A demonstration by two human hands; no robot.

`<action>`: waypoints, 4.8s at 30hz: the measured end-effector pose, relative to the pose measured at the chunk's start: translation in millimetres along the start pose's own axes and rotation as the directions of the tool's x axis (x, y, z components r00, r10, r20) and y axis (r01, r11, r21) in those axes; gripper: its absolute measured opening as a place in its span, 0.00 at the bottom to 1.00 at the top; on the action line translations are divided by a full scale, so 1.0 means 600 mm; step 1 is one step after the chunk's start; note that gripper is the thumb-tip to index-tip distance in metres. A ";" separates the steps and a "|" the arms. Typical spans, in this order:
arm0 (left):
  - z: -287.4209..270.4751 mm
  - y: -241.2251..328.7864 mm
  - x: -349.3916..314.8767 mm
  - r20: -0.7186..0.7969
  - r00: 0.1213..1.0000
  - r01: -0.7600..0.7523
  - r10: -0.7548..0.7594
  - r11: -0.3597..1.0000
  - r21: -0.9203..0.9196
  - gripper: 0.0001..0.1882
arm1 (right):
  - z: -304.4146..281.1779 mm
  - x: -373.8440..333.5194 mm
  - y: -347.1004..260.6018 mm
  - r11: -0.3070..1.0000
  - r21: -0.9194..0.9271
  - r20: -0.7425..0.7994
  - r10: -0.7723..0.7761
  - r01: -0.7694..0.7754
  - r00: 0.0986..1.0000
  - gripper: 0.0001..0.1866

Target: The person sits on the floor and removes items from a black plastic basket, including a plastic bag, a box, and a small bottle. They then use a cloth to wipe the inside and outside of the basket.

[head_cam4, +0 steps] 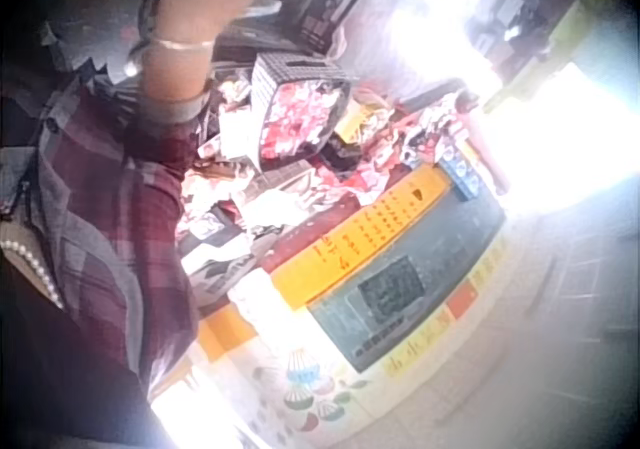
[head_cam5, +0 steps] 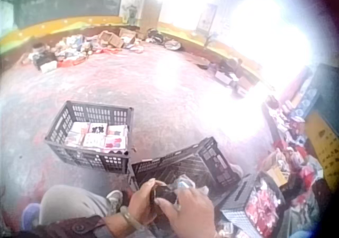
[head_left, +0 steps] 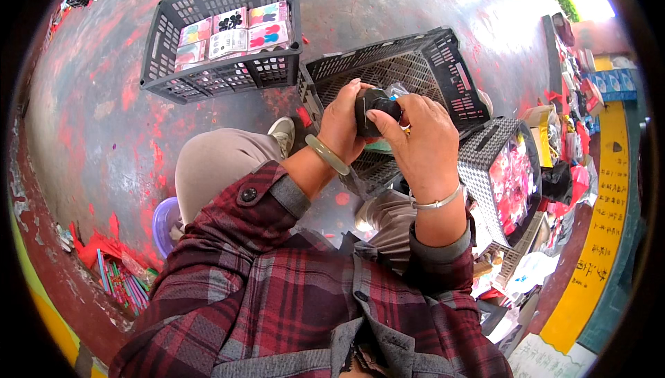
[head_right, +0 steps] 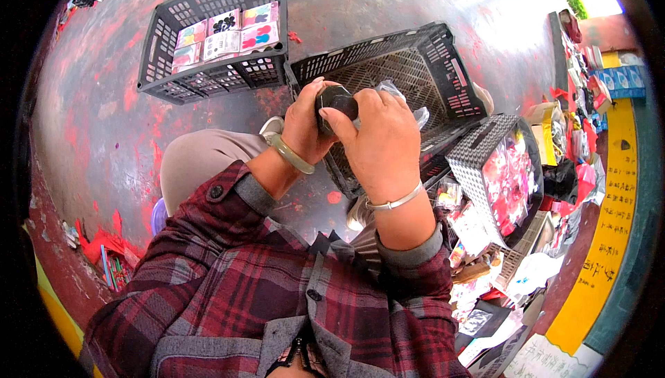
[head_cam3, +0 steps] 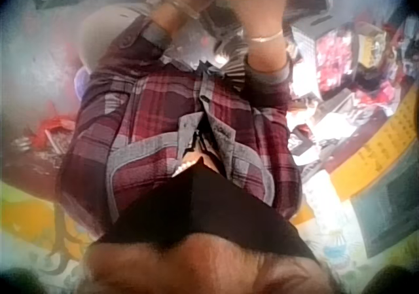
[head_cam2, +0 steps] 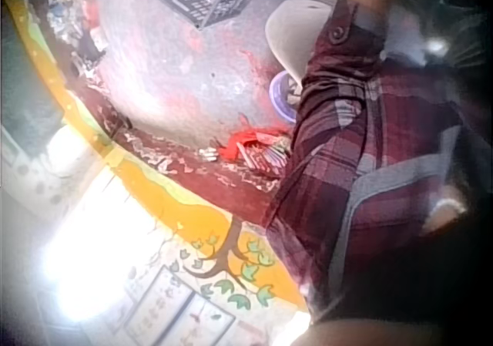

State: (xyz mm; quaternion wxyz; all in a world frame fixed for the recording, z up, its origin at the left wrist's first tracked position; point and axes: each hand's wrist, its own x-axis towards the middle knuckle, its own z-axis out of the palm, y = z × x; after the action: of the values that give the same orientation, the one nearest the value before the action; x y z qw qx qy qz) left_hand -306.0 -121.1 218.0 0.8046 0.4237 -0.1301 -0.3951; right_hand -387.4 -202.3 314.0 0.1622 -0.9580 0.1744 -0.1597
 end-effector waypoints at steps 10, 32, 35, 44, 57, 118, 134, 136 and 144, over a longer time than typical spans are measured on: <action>0.010 0.004 0.010 -0.068 0.948 0.251 -0.312 0.859 -0.447 0.18 | -0.017 0.009 0.005 0.929 0.279 0.005 -0.253 0.241 0.968 0.20; -0.003 0.011 0.022 0.253 0.924 0.381 -0.285 0.675 -0.631 0.19 | -0.036 0.009 0.057 0.527 0.829 0.103 0.185 -0.187 0.977 0.17; -0.001 0.014 0.022 0.188 0.929 0.360 -0.319 0.664 -0.655 0.19 | -0.032 0.006 0.057 0.790 0.609 0.084 0.030 -0.075 0.996 0.20; -0.008 0.007 0.028 0.107 0.948 0.305 -0.301 0.755 -0.580 0.17 | -0.016 0.006 0.026 0.964 0.142 0.041 -0.233 0.225 0.972 0.25; 0.018 0.033 0.013 -0.233 0.945 0.134 -0.230 0.921 -0.366 0.16 | -0.022 0.003 0.045 0.956 0.117 0.144 -0.283 0.267 0.948 0.28; 0.026 0.055 -0.001 0.048 0.939 0.343 -0.340 0.920 -0.189 0.19 | -0.049 0.005 0.042 0.903 0.395 0.050 -0.205 0.169 0.978 0.18; 0.024 0.038 0.005 -0.029 0.923 0.367 -0.384 0.900 -0.234 0.18 | -0.026 0.000 0.025 0.959 0.240 0.048 -0.169 0.152 0.985 0.13; 0.032 0.042 0.004 -0.112 0.926 0.329 -0.361 0.915 -0.232 0.18 | -0.022 0.001 0.020 0.972 0.196 0.034 -0.138 0.129 0.990 0.12; 0.038 0.035 0.003 -0.111 0.967 0.203 -0.229 0.957 -0.209 0.19 | -0.002 -0.005 0.011 0.990 0.100 -0.019 0.103 -0.101 0.994 0.15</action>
State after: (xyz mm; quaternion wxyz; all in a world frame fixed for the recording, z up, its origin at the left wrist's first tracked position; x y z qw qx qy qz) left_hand -306.4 -129.0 248.2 0.8012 0.3798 0.0111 -0.4623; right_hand -392.5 -207.1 312.0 0.2153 -0.9366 0.2169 -0.1713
